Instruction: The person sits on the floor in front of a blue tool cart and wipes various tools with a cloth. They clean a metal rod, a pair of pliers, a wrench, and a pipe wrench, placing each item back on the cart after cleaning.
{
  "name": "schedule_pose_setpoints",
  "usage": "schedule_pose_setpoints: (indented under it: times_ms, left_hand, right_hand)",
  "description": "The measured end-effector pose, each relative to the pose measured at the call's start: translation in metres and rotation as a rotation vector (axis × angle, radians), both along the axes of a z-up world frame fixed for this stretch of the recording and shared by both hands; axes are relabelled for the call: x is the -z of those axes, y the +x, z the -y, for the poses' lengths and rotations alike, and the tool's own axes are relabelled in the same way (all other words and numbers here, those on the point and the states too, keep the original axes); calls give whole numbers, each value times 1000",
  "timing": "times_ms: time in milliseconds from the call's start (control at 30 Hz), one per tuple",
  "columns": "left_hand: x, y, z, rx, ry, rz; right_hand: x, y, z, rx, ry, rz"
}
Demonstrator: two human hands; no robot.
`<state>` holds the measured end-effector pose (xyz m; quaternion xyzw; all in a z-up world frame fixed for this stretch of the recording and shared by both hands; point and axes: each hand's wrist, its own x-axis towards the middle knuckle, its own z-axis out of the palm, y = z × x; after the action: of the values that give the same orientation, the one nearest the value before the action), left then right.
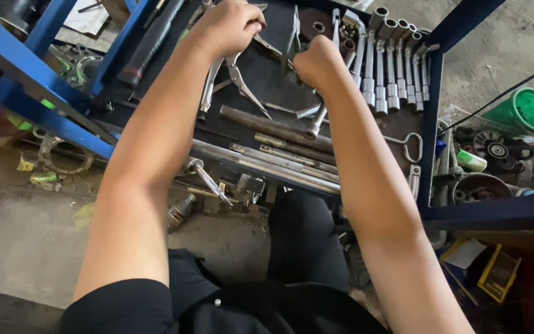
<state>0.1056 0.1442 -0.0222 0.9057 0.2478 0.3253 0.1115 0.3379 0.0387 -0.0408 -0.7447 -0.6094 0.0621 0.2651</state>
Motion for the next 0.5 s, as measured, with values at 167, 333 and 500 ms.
schedule_pose_setpoints:
  times_ms: [167, 333, 500]
  left_hand:
    - [-27, -3, 19, -28, -208, -142]
    - [-18, -6, 10, -29, -296, -151]
    - [8, -15, -20, -6, -25, -119]
  right_hand:
    - [30, -4, -29, 80, -193, -273]
    - [43, 12, -61, 2, -308, -89]
    - [20, 31, -83, -27, -99, 161]
